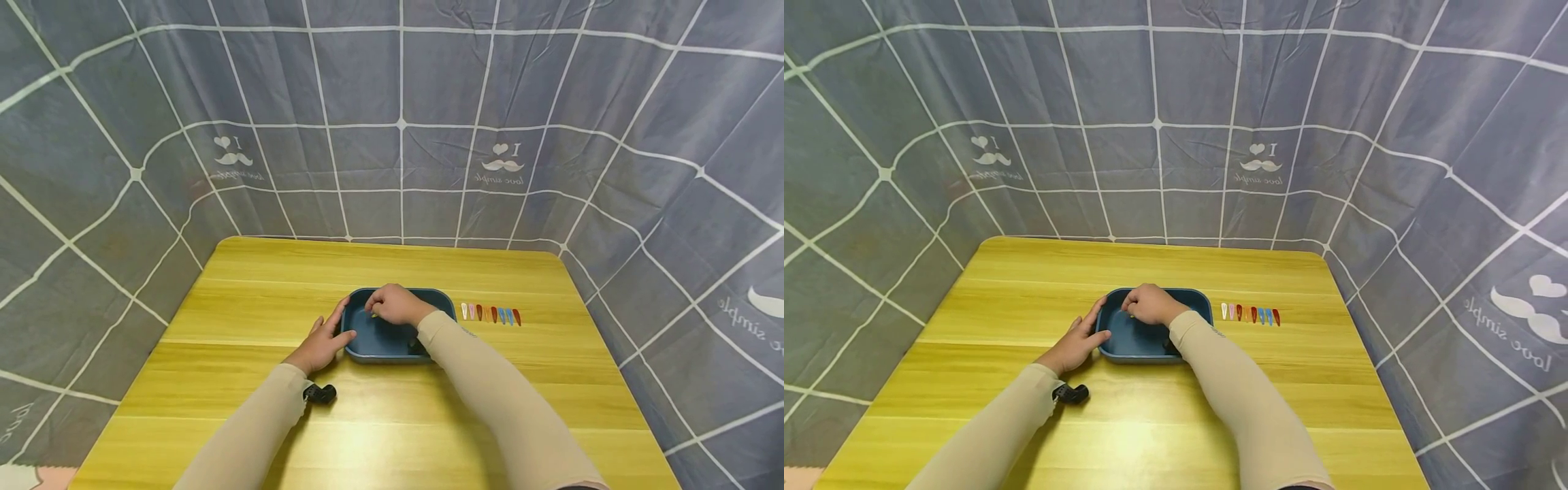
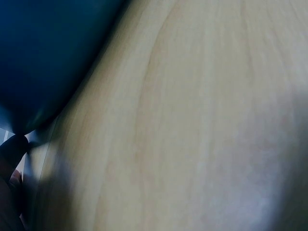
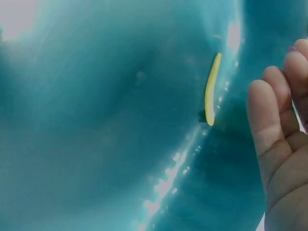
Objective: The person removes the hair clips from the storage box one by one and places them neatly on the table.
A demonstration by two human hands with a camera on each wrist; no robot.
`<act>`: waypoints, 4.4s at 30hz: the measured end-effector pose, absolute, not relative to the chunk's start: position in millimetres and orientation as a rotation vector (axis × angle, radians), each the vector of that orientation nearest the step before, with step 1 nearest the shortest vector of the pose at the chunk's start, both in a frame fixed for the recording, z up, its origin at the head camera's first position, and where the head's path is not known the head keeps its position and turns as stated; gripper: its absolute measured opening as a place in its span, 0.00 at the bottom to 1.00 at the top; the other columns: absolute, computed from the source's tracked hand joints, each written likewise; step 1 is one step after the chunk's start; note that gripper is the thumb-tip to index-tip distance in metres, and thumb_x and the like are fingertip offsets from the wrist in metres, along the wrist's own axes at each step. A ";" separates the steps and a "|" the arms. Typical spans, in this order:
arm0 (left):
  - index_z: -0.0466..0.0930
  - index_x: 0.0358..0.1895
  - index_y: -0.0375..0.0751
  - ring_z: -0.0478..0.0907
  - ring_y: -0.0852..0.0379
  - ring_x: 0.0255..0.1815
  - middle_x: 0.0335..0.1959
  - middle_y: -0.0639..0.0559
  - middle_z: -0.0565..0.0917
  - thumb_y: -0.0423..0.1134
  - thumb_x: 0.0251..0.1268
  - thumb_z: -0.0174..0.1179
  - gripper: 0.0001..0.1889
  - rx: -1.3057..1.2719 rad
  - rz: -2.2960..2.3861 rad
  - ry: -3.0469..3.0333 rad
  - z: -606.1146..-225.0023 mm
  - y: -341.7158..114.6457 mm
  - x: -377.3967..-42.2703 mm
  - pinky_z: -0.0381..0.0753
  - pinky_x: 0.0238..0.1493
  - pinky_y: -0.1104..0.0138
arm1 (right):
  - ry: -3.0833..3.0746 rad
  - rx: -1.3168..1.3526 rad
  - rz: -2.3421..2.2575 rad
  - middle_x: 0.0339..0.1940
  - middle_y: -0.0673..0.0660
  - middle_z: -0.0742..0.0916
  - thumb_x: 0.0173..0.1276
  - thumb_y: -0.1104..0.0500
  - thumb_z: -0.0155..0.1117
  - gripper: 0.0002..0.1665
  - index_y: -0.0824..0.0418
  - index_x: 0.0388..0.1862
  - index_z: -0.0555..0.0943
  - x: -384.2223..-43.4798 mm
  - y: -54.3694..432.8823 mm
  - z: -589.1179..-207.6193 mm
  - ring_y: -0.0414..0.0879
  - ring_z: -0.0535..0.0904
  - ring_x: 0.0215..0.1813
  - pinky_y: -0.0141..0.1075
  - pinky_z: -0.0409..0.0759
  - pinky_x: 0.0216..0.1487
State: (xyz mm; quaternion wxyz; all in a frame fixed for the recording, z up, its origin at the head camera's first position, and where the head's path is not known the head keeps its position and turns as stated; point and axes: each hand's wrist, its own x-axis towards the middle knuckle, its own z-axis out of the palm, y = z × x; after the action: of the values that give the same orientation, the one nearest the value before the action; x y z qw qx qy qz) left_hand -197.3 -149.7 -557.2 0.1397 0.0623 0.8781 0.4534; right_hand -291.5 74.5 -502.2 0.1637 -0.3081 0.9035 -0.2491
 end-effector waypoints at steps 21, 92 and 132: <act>0.36 0.85 0.78 0.27 0.26 0.87 0.88 0.48 0.52 0.55 0.80 0.53 0.42 0.213 1.337 2.549 -557.5 -149.7 -198.0 0.34 0.80 0.27 | 2.568 -0.740 -1.057 0.49 0.58 0.90 0.77 0.61 0.66 0.18 0.62 0.62 0.85 -293.4 129.6 -464.1 0.46 0.84 0.46 0.34 0.84 0.47; 0.35 0.85 0.78 0.27 0.26 0.86 0.87 0.42 0.55 0.55 0.80 0.53 0.43 0.223 1.337 2.558 -558.0 -149.3 -198.9 0.33 0.80 0.27 | 2.798 -0.093 -0.930 0.65 0.72 0.84 0.78 0.61 0.60 0.27 0.72 0.71 0.77 -279.5 395.3 -498.0 0.59 0.83 0.58 0.46 0.82 0.56; 0.34 0.85 0.80 0.25 0.25 0.86 0.88 0.43 0.52 0.57 0.80 0.51 0.41 0.207 1.320 2.556 -560.6 -149.8 -200.9 0.36 0.77 0.23 | 2.803 -0.074 -0.881 0.52 0.67 0.89 0.78 0.60 0.62 0.21 0.70 0.65 0.82 -283.6 401.8 -541.9 0.61 0.83 0.55 0.53 0.79 0.60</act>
State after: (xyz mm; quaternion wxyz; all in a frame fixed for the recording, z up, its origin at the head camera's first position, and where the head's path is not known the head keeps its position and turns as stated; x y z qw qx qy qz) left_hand -200.9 -149.8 -560.6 0.1285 0.0711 0.8789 0.4538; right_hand -283.6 401.8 -541.9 0.1008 -0.0251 0.9488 -0.2983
